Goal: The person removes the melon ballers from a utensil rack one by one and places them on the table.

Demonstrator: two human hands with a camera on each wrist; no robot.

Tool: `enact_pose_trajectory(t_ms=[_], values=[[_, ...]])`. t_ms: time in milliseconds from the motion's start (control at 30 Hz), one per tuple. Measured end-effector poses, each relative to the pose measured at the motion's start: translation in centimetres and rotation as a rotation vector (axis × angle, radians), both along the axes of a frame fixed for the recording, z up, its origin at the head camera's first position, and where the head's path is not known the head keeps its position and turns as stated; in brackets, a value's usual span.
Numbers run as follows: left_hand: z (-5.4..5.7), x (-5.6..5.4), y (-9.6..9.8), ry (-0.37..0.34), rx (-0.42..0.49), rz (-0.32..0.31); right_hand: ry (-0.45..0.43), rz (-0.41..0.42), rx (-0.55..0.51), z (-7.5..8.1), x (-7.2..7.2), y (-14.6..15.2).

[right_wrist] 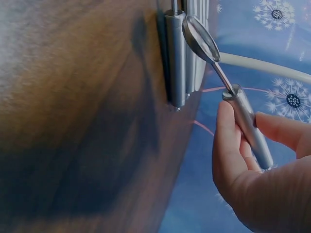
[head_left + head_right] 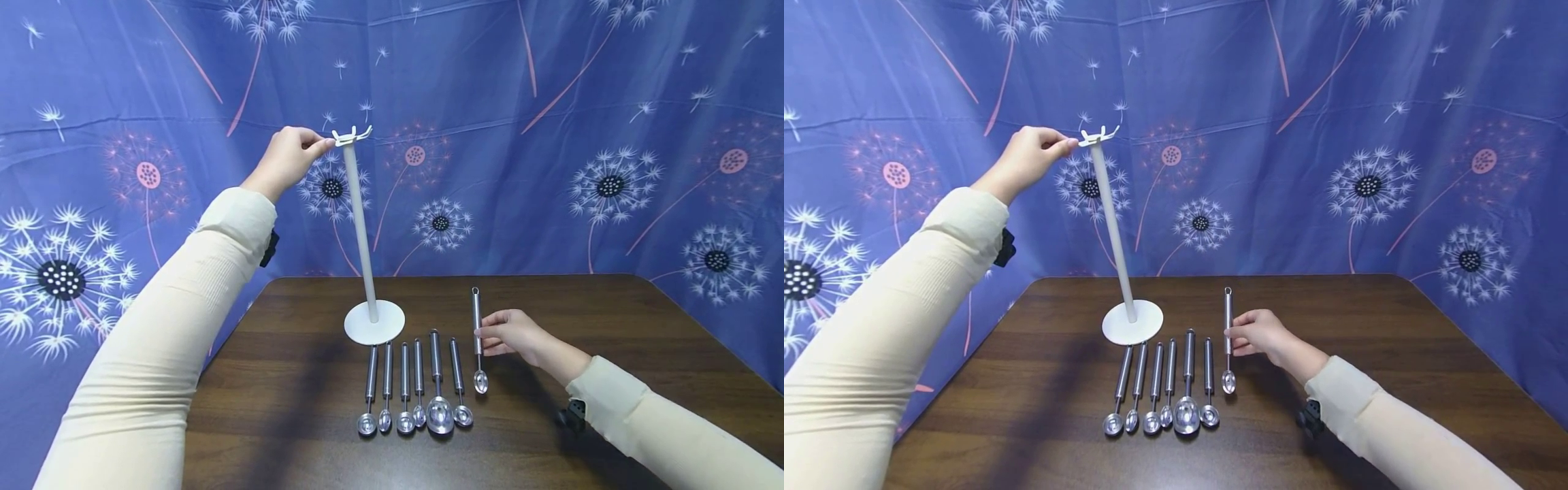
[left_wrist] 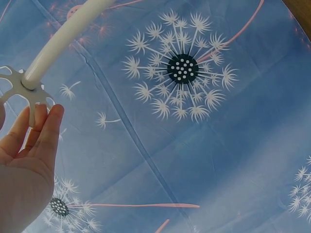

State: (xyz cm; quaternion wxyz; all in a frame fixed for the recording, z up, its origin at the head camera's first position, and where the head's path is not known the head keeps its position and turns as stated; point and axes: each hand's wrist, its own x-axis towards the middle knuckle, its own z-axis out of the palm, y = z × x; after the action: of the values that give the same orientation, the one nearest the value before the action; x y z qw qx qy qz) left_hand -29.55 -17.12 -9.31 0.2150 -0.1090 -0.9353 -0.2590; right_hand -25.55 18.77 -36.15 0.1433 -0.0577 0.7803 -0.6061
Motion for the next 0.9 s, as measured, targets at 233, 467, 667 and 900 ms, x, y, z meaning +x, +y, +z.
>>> enact_pose_trajectory(t_ms=[233,467,667,900], values=[[0.1,0.1,0.0,0.01,0.002,-0.003,-0.039,0.019,0.028,-1.7,1.1,0.0],[0.0,0.1,0.1,0.002,0.005,0.002,-0.067,0.011,0.045,-3.0,1.7,-0.3],[0.0,0.1,0.1,0.002,0.007,0.004,-0.096,0.005,0.065,-3.5,1.9,-0.4],[0.0,0.0,0.0,0.002,0.004,0.003,-0.138,-0.008,0.087,-4.1,1.8,-0.5]])
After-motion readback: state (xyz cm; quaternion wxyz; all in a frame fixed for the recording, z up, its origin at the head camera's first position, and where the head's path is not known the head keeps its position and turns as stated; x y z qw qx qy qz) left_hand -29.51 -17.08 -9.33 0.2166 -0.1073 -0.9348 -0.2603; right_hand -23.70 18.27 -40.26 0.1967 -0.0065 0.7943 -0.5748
